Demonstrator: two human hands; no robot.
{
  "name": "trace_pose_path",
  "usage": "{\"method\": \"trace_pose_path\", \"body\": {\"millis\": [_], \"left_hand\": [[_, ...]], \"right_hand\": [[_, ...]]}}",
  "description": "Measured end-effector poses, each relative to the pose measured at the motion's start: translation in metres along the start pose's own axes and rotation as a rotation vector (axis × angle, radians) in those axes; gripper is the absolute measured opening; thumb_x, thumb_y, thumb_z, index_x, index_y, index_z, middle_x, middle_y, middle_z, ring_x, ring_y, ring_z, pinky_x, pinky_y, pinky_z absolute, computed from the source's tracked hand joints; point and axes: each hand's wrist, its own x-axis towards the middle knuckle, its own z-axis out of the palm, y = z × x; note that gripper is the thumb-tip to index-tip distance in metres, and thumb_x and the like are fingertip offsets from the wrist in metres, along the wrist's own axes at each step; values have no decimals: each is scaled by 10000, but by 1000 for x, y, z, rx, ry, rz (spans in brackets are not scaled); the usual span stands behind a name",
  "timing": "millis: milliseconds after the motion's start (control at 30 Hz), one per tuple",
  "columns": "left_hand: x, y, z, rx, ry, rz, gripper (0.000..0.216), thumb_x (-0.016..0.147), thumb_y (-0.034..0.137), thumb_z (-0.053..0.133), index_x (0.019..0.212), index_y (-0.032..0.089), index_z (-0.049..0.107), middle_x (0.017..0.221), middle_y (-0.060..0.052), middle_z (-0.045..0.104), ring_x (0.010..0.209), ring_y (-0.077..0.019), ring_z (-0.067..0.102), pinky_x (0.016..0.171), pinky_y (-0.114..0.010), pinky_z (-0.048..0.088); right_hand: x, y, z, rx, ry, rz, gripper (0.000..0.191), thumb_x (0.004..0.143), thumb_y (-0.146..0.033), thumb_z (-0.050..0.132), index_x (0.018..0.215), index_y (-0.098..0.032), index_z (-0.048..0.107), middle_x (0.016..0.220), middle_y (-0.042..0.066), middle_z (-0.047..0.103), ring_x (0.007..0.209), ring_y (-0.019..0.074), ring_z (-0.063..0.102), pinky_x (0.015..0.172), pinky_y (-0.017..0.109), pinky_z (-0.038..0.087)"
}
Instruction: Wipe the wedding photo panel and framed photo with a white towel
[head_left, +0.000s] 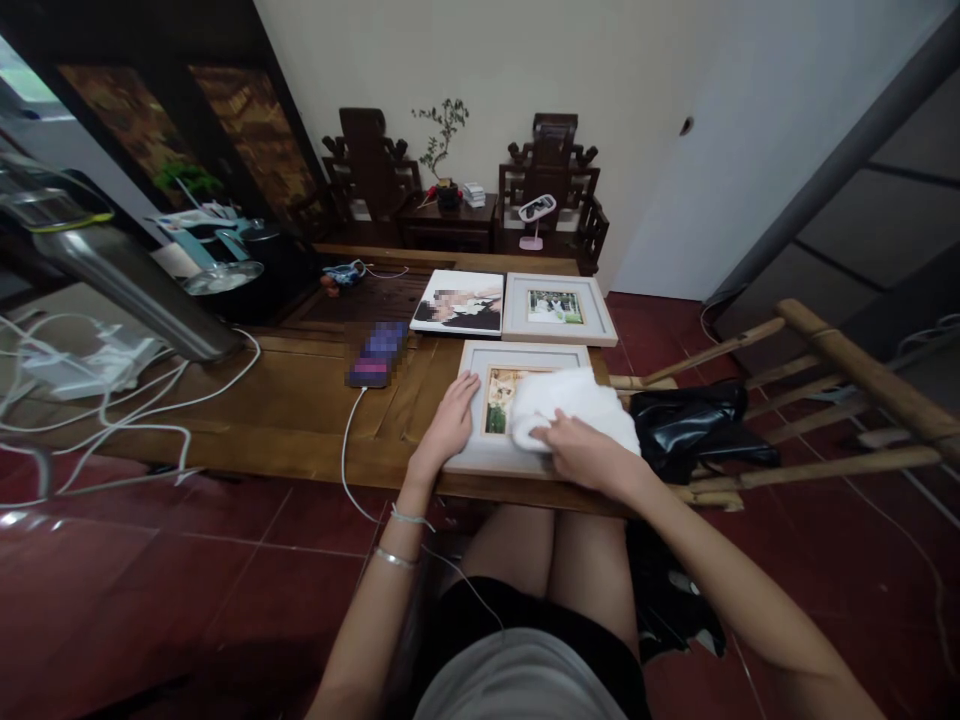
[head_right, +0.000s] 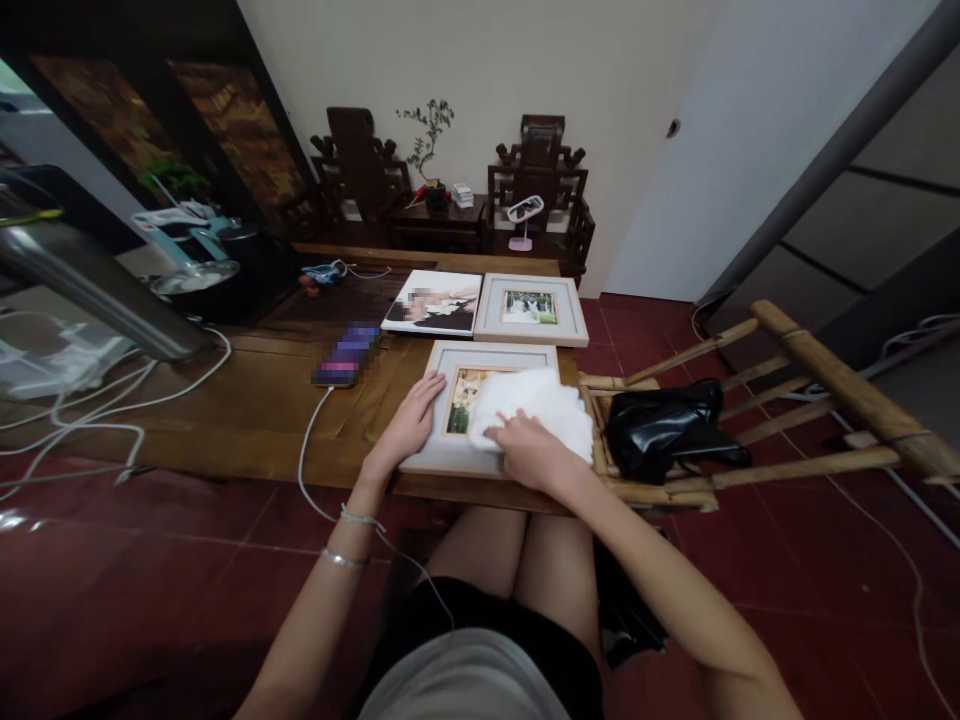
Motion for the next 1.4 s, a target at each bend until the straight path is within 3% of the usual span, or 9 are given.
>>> {"method": "trace_pose_path", "body": {"millis": [100,233,433,633,767,933,1133,1267,1400], "left_hand": [[0,0,1,8,14,-1,471,845,69,334,1280,100,511,1370,-163,486,1349,-242,353,1135,-482,281],[0,-3,3,18,17,13,484,837,59,331,1285,114,507,1374,-146,486,1352,-233,349,1136,-479,281],[0,-6,3,18,-5,33,468,847,73,340,1279,119,514,1373,-142,489,1363,-226,331,1136,-478,279],[0,-6,2,-6,5,44,465,848,78,343,1276,121,521,1372,-140,491,1363,-224,332,1137,-473,276],[0,-4,0,-23,-7,32,472,850,78,343,1282,145,519,1375,-123,494,1363,-222,333,1134,-488,275],[0,-3,0,-27,-1,3,474,848,79,342,1286,132,516,1371,-129,497,1361,-217,338,1140,-467,272],[1,0,0,-45,12,-32,454,852,90,347,1259,140,541,1365,-117,507,1355,-214,350,1143,-461,265],[0,5,-4,-165,39,-109,394,931,226,333,1263,171,539,1377,-102,499,1345,-203,368,1132,-432,281],[-2,13,-7,-257,66,-207,459,978,371,259,1352,179,443,1450,-89,413,1370,-178,325,1147,-384,238]], "right_hand": [[-31,-24,-16,56,-79,-110,413,750,-27,407,1079,-140,628,963,154,670,907,254,639,749,317,447],[-32,-40,-14,79,-42,-205,381,749,-39,413,1036,-141,643,1010,158,665,972,276,624,813,358,450],[25,-11,20,46,131,-98,562,715,2,423,1246,-137,545,1436,161,401,1325,349,340,1019,491,341],[93,40,16,-126,351,29,542,765,10,396,1269,-147,517,1537,109,215,1401,354,137,1061,598,225],[115,37,12,-147,324,55,515,794,-8,381,1268,-157,519,1525,106,252,1388,376,155,1022,667,223],[75,-2,9,-87,177,-37,530,771,-11,387,1256,-162,536,1466,140,362,1337,380,277,969,631,326],[7,-35,-8,7,-32,-237,393,761,-37,431,1080,-140,636,1039,182,657,990,273,617,818,386,481],[5,-53,5,2,100,-326,380,775,-61,457,1096,-165,632,1272,141,572,1220,314,470,952,472,405],[30,-59,25,-24,221,-243,370,812,-103,459,1138,-161,624,1427,118,430,1345,330,309,1060,559,255]]}}
